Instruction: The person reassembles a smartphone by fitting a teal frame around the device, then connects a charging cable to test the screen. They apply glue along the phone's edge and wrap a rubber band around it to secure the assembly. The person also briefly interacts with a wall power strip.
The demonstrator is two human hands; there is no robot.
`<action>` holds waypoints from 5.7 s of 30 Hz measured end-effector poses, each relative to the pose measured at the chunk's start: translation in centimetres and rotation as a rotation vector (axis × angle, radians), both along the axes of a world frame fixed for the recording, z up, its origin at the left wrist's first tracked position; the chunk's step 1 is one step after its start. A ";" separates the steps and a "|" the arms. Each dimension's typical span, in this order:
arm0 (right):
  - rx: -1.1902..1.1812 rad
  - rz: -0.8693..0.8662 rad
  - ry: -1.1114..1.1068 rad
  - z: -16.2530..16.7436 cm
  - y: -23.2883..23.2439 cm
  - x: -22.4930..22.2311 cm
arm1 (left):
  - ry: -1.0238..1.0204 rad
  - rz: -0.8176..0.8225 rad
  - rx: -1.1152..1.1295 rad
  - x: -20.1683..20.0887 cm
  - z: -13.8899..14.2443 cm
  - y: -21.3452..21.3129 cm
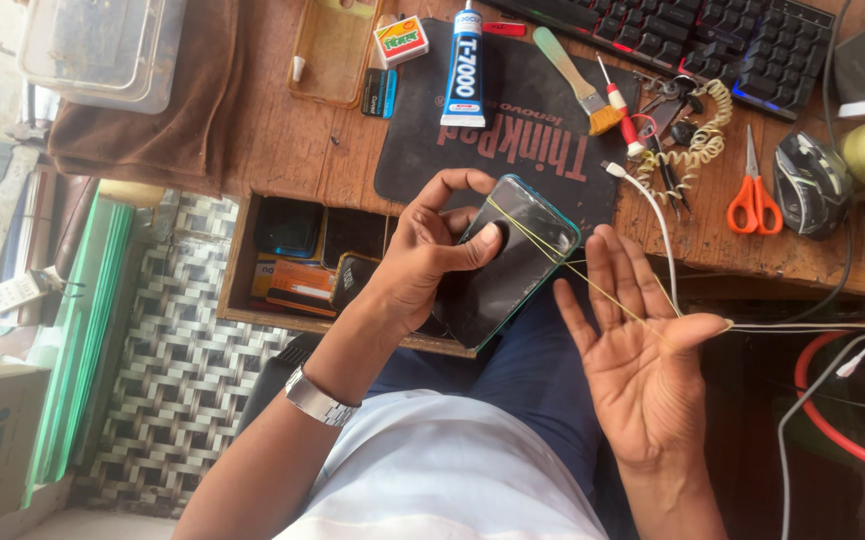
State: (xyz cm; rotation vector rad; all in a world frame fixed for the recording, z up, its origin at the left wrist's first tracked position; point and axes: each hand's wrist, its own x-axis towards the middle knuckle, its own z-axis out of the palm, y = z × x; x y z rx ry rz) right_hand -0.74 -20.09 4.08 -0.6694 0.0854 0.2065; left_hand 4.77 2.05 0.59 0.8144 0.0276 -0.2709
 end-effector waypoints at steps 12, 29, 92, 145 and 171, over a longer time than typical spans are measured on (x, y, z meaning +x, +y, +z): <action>-0.800 0.302 -0.177 -0.3 0.0 2.0 | -0.761 -0.111 1.158 -1.5 3.4 0.0; -0.785 0.648 0.073 0.2 -3.3 5.8 | -0.484 -0.313 0.746 0.0 3.6 0.0; -1.231 -0.136 -0.650 1.7 -0.7 3.1 | -0.699 0.085 0.883 0.7 4.5 2.3; -0.828 -0.072 -0.359 -2.3 -3.9 2.3 | -0.534 0.010 0.994 -0.7 5.1 0.2; -0.934 -0.094 -0.319 -2.0 -2.4 2.6 | -0.814 0.041 1.214 -1.0 4.7 0.7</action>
